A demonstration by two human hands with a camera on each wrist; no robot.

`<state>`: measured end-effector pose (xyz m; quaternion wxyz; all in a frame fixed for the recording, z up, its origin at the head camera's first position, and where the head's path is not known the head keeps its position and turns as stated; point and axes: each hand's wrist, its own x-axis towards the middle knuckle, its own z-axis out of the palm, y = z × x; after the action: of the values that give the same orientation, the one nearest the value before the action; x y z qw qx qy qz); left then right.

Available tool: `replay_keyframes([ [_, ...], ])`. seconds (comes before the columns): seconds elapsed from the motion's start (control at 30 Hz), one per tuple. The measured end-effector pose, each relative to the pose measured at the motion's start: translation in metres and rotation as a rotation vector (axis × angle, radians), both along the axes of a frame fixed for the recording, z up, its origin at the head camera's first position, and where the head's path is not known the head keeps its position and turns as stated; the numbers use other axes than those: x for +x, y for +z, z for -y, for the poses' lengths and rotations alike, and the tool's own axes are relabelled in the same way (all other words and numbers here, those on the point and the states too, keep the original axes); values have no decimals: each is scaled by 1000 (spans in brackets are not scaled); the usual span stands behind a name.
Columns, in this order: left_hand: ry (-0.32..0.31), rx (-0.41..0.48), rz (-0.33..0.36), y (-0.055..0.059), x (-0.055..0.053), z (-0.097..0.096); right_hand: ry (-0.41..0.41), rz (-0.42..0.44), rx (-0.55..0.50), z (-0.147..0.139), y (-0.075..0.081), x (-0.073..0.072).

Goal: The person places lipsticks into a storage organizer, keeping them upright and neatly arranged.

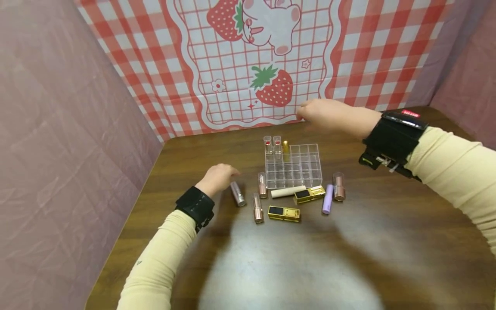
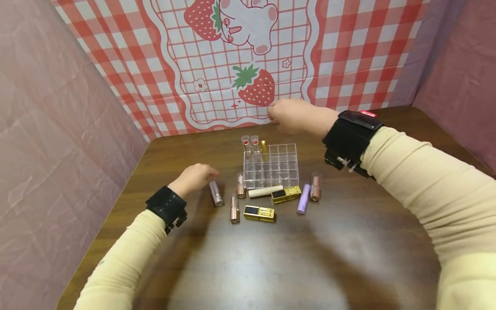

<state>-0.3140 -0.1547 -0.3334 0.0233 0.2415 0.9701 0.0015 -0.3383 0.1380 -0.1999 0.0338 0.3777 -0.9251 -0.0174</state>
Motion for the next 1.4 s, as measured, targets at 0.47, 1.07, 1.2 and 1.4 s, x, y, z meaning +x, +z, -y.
replay_keyframes([
  [0.47, -287, -20, -84, -20, -11, 11, 59, -33, -7, -54, -54, 26],
  [1.07, -375, -95, -74, -22, -16, 10, 61, 115, -38, -90, -108, 24],
  [1.2, -350, -125, -47, -23, -19, 10, 49, 143, -36, -91, -113, 24],
  [1.4, -341, -140, -36, -24, -19, 9, 52, 151, -21, -92, -113, 24],
])
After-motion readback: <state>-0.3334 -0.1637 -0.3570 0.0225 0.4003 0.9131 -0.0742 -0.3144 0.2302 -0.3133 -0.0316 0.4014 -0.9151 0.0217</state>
